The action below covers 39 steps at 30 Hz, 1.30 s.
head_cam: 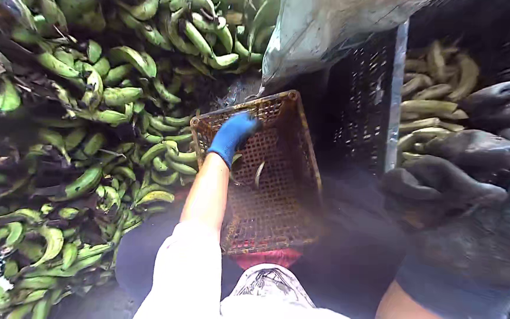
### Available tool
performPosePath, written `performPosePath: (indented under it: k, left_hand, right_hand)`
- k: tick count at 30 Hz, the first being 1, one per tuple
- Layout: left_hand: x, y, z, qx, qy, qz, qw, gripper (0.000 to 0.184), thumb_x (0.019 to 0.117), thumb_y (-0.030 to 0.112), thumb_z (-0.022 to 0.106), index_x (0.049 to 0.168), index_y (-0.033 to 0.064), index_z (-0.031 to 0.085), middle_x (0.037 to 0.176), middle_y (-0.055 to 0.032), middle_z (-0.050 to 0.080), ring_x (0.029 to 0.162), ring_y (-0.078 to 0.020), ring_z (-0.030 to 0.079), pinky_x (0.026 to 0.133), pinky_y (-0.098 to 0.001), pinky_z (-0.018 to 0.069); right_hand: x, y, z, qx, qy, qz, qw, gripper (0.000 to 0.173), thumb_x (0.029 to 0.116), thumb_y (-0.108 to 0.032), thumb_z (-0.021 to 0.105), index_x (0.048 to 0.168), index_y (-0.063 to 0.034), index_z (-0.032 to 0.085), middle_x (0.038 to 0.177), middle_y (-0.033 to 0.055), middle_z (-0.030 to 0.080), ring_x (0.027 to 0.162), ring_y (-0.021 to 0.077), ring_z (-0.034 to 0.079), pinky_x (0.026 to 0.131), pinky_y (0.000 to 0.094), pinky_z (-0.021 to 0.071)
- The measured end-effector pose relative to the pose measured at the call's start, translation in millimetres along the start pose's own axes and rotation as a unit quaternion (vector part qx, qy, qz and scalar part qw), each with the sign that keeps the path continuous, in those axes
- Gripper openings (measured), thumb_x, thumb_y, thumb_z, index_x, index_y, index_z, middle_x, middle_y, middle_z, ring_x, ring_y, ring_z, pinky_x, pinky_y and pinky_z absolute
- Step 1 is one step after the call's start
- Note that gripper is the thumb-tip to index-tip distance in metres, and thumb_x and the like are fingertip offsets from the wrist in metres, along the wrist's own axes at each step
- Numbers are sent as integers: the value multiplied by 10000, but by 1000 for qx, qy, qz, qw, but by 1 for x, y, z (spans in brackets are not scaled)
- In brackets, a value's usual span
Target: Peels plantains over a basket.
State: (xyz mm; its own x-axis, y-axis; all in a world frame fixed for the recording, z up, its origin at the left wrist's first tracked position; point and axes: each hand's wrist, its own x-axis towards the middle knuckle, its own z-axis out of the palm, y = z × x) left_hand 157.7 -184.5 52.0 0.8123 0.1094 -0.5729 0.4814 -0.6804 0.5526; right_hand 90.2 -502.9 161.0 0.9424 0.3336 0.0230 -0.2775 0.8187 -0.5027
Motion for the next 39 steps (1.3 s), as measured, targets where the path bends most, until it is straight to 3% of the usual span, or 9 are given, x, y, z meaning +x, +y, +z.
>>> performPosePath:
  k: [4,9,14,20,26,30,33,37,39]
  left_hand:
    - [31,-134,120,36,29,-162,986,543,1014,301,575,1489,61,468,1471,-294,478,1357,-488,462,1071,-676,408]
    - [12,-137,181,131,2,-217,967,594,955,196,626,1521,145,452,1542,-277,387,1386,-502,402,1045,-674,407]
    - [-3,-105,127,-159,172,-66,970,592,903,195,722,1428,37,498,1411,-312,500,1223,-479,561,964,-644,500]
    - [-85,-17,9,-449,294,259,803,740,862,65,747,1508,115,389,1349,-88,573,1122,-165,631,936,-360,571]
    - [-204,1,-10,-392,354,288,799,676,933,131,705,1516,257,384,1351,-1,574,1088,-121,640,888,-334,583]
    - [-220,-12,12,-355,383,326,788,694,894,73,734,1499,169,409,1368,-23,563,1103,-119,630,899,-301,577]
    - [-224,-15,24,-372,371,343,778,658,908,66,708,1488,126,403,1370,-38,555,1108,-122,637,927,-309,578]
    - [-241,-22,13,-490,279,360,744,708,934,58,685,1537,228,355,1336,-45,583,1082,-158,642,881,-334,590]
    - [-240,-26,-3,-567,204,349,718,757,945,40,606,1577,319,296,1366,-51,564,1091,-184,642,852,-377,599]
  right_hand:
    - [-2,-4,-8,-103,45,44,993,283,1022,-325,535,1126,-84,640,817,53,659,644,131,633,557,260,547]
    - [10,4,-6,-42,24,46,998,372,1046,-353,486,1253,-69,607,899,86,668,695,181,655,616,315,575]
    - [27,28,29,-92,17,21,995,358,1090,-403,394,1268,-183,612,940,8,681,650,112,648,559,267,585]
    - [14,86,44,-287,53,-23,956,277,1083,-293,472,1349,-223,509,909,-29,653,731,98,655,633,291,599]
    - [-56,158,37,-525,67,114,841,561,1015,-392,567,1441,-37,483,1101,63,713,857,127,717,753,360,623]
    - [-78,132,91,-402,-99,-111,903,338,1028,-259,589,1315,-81,573,951,14,731,796,126,717,684,331,643]
    - [-73,119,97,-448,-159,-219,852,316,1055,-345,542,1297,-147,588,985,-44,719,843,41,692,748,273,622]
    - [-92,155,10,-530,-19,245,812,447,1056,-415,512,1365,-97,575,970,56,699,767,148,677,690,386,599]
    - [-88,150,10,-483,4,307,820,456,1040,-428,526,1350,-96,567,930,58,703,723,164,689,630,375,611]
